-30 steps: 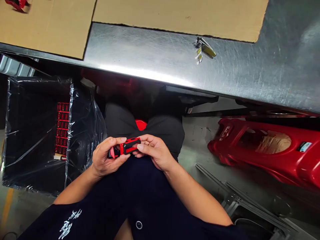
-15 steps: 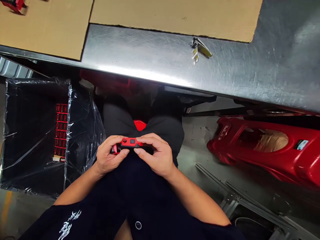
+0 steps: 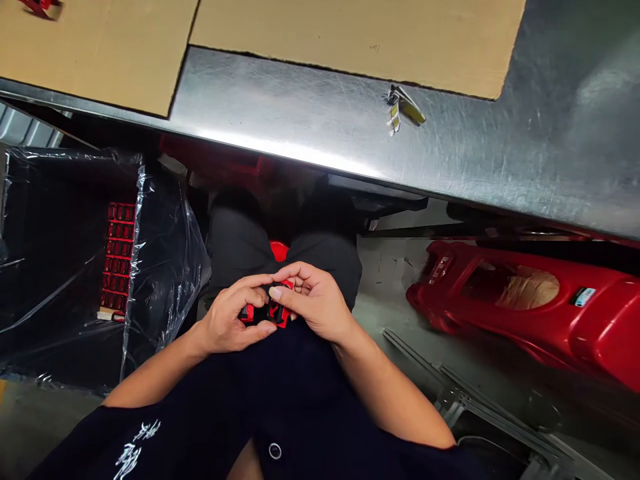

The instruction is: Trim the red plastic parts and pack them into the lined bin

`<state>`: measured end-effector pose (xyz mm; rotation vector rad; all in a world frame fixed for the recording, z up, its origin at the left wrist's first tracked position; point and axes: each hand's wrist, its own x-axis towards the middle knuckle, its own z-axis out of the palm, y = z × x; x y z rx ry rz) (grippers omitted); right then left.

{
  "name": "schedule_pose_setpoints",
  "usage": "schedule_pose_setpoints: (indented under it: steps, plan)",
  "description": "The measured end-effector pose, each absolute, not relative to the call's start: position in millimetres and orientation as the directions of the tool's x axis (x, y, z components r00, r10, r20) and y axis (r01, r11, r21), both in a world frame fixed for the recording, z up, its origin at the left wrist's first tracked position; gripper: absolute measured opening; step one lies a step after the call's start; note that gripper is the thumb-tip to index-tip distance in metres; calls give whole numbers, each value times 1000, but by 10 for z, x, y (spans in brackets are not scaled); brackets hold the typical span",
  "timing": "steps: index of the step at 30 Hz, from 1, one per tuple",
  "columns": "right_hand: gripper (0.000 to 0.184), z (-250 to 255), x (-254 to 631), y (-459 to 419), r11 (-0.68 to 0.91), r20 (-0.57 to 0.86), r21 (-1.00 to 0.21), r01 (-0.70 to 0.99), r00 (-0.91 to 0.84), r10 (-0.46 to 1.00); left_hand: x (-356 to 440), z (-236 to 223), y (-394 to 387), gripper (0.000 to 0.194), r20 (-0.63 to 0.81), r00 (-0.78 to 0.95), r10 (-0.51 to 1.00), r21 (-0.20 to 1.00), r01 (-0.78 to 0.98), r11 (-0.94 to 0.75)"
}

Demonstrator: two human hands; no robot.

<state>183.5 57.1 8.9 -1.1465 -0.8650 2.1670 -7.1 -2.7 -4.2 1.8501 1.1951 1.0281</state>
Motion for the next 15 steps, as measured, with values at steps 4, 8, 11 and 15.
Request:
schedule_pose_setpoints:
  steps: [4, 8, 11, 15]
  plan:
    - [40, 137, 1791, 569, -716, -558, -681, -155, -523, 644, -67, -89, -43, 59, 186, 287, 940, 875, 387, -291]
    - [43, 117, 1731, 567, -734, -568, -651, -194, -517, 641, -65, -117, -59, 81, 170, 318, 933, 858, 418, -299]
    - [46, 77, 1687, 540, -739, -569, -639, -214, -515, 641, -54, -126, -51, 80, 168, 284, 944, 857, 431, -282]
    - [49, 113, 1742, 615, -694, -530, -707, -132, -552, 644, -67, -120, -24, 77, 194, 206, 959, 884, 387, -262]
